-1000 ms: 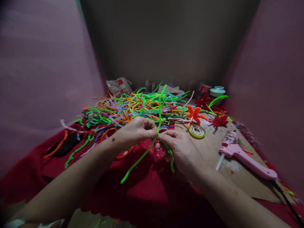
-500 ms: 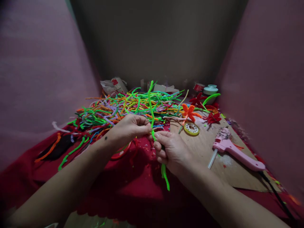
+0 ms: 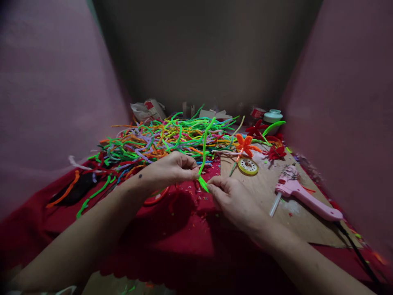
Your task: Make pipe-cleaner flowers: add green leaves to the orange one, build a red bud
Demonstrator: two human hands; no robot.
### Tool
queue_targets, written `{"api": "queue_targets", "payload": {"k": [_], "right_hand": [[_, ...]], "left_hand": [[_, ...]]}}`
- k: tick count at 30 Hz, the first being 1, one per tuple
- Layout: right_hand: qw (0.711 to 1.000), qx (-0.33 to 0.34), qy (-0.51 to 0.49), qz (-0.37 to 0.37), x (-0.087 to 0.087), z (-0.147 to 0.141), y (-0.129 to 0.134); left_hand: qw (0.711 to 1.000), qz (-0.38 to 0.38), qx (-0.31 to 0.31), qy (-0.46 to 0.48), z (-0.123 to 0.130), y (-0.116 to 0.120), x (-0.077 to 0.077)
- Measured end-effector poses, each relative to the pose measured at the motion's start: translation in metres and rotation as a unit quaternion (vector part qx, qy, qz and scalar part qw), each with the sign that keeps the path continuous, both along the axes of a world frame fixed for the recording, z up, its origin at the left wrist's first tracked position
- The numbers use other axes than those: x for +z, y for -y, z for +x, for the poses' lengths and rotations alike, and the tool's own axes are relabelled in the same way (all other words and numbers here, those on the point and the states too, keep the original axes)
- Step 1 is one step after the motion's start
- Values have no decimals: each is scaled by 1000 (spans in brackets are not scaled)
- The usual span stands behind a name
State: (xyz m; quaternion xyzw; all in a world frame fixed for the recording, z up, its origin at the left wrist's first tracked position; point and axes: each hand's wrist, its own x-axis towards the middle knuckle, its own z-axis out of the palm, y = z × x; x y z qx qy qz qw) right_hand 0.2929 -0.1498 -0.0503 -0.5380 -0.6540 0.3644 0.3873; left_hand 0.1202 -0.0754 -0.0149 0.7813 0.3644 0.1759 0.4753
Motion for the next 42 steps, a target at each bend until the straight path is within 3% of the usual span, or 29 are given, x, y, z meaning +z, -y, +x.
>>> {"api": "queue_targets", "payload": {"k": [3, 6, 9, 11, 18, 23, 28, 32, 37, 42], "right_hand": [[973, -34, 121, 191, 6, 2, -2], [885, -39, 250, 391, 14, -2, -6], [812, -14, 366, 455, 21, -6, -10], [796, -9, 404, 450, 24, -6, -12], [847, -1, 355, 396, 32, -6, -20], [936, -17, 275, 221, 34, -8, -17], [983, -62, 131, 111, 39, -16, -7], [998, -61, -17, 25, 36, -16, -10], [977, -30, -208, -47, 24, -11, -23], [976, -31, -209, -45, 31, -15, -23]], "left_hand": [[1000, 5, -12, -1, 1, -1, -3], [999, 1, -43, 4, 3, 0, -2], [999, -9, -40, 11, 3, 3, 0], [1000, -13, -13, 22, 1, 4, 2], [998, -35, 6, 45, -2, 7, 10], [997, -20, 18, 66, -2, 6, 7], [993, 30, 60, 97, 3, 8, 3], [987, 47, 93, 122, 8, 11, 3], [980, 41, 115, 160, 10, 14, 6], [980, 6, 119, 160, 6, 9, 9]]}}
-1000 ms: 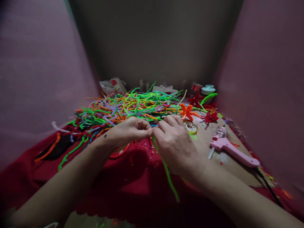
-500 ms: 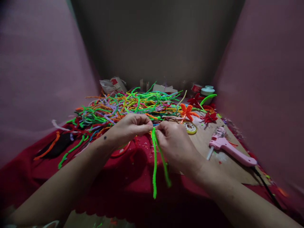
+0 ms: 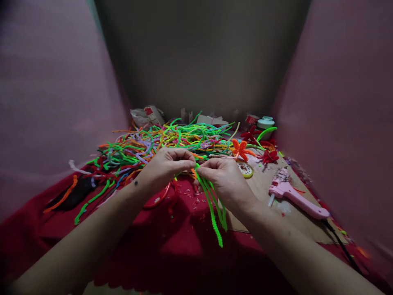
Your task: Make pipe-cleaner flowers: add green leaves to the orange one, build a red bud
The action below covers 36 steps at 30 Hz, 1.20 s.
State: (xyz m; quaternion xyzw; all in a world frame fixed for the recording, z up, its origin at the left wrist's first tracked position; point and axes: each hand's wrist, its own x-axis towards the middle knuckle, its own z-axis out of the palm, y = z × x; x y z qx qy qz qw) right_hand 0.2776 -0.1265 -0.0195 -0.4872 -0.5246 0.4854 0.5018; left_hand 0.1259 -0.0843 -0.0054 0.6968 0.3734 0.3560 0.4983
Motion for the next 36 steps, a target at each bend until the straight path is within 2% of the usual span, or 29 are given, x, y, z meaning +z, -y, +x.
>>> {"api": "queue_targets", "payload": {"k": [4, 7, 11, 13, 18, 25, 32, 36], "right_hand": [[996, -14, 77, 42, 7, -1, 1], [994, -27, 79, 66, 5, -1, 0], [996, 30, -85, -14, -3, -4, 0], [990, 43, -126, -55, -6, -5, 1], [993, 49, -90, -56, -7, -5, 3], [991, 71, -75, -81, -1, -6, 2], [985, 93, -110, -91, -14, -6, 2], [979, 91, -120, -140, -19, -10, 3]], "left_hand": [[995, -85, -23, 50, 0, -2, 0], [995, -80, -25, 58, 2, 0, -1], [999, -24, -11, 47, 5, 2, -4], [999, 4, 11, 47, 6, 2, -6], [998, 18, 30, 57, 6, 1, -7], [997, -53, -44, 39, 0, -6, -8], [995, -74, 23, 58, 6, -1, -7], [996, -51, 45, 56, 6, -1, -9]]}}
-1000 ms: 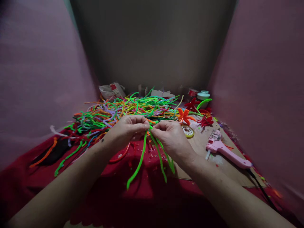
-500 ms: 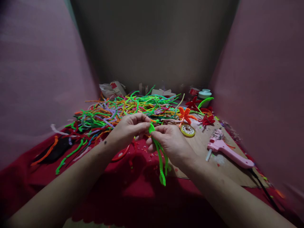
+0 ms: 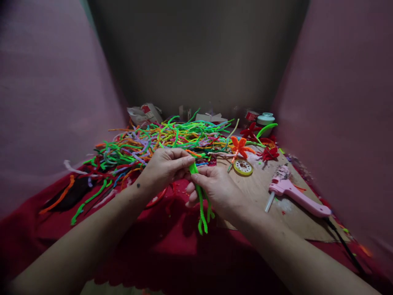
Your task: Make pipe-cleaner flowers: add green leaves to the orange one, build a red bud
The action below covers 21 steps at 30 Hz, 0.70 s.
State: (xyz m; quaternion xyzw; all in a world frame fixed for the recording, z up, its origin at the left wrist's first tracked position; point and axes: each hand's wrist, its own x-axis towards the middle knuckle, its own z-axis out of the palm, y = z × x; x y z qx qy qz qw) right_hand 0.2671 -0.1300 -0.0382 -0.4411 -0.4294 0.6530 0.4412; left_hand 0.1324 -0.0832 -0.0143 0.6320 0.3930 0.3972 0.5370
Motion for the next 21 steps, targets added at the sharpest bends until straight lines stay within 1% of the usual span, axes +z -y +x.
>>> {"api": "queue_targets", "payload": {"k": [3, 5, 7, 9, 12, 14, 15, 17, 21], "right_hand": [[998, 15, -44, -38, -4, -1, 0], [994, 33, -90, -46, -7, 0, -1], [991, 44, -119, -47, -8, 2, -2], [991, 40, -124, -43, -8, 5, -4], [992, 39, -116, -35, -4, 8, -7], [992, 45, -115, -33, -3, 9, -10], [991, 49, -117, -35, -3, 10, -12], [990, 59, -125, -38, -5, 10, -14], [989, 70, -124, -35, -14, 8, -14]], "left_hand": [[997, 61, 40, -17, -1, -2, -5], [992, 108, 67, -26, -1, -4, -9], [990, 117, 79, -17, -1, -6, -11], [996, 70, 52, 20, -1, -8, -12], [994, -33, -38, 93, -2, -11, -13], [989, -65, -78, 105, -2, -13, -13], [990, -67, -81, 97, -1, -13, -13], [994, -60, -61, 72, 0, -12, -14], [998, -25, 33, 42, 2, -14, -15]]}}
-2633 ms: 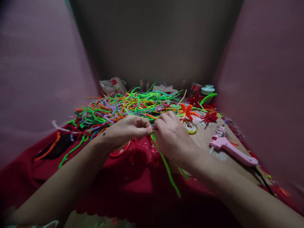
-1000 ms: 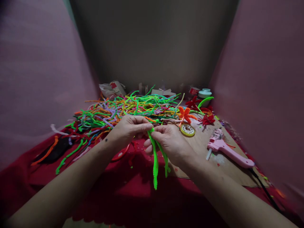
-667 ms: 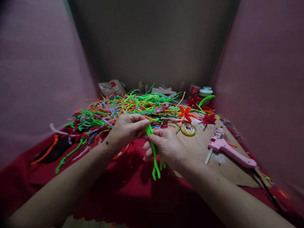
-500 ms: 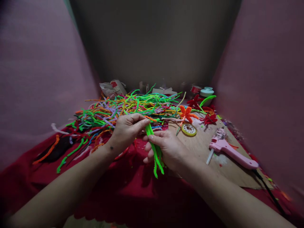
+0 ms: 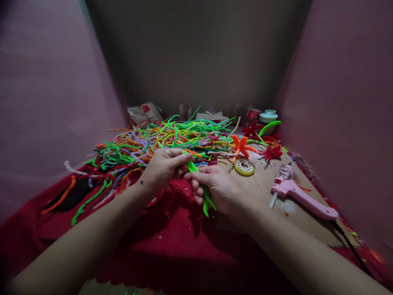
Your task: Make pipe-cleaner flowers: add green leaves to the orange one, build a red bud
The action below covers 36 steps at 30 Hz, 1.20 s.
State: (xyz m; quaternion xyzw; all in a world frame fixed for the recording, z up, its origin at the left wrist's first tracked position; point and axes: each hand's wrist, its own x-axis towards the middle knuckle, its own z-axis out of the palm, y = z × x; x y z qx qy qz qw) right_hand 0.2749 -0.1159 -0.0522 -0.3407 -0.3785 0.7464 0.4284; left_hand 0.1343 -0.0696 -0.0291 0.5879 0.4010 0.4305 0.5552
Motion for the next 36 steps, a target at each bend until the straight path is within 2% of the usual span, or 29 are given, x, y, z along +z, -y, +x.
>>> {"api": "queue_targets", "payload": {"k": [3, 6, 9, 12, 14, 17, 25, 28, 33, 36], "right_hand": [[1000, -10, 20, -10, -6, -3, 3], [999, -16, 39, -7, -7, -4, 4], [999, -16, 42, -5, -7, -1, 3], [999, -15, 30, -11, -8, 3, 2], [1000, -15, 24, -12, -8, 5, 1], [1000, -6, 13, -10, -9, 7, 0], [1000, -4, 1, -19, -15, 6, 2], [1000, -9, 17, -19, -16, 5, 4], [999, -4, 23, -22, -16, 6, 5], [1000, -11, 21, -19, -16, 6, 6]], "left_hand": [[993, 72, 72, -52, -2, -5, -1], [986, 107, 93, -86, -5, -10, -2], [1000, 9, 6, -21, -6, -12, -2], [990, -98, -96, 30, -4, -10, -3], [984, -134, -113, 24, -1, -8, -5], [985, -146, -91, -2, 2, -5, -10], [994, -110, 0, -20, 7, -2, -8], [998, -57, 27, -28, 9, 0, -9], [994, 76, 46, -60, 8, -2, -17], [993, 86, 51, -62, 6, -3, -16]]}}
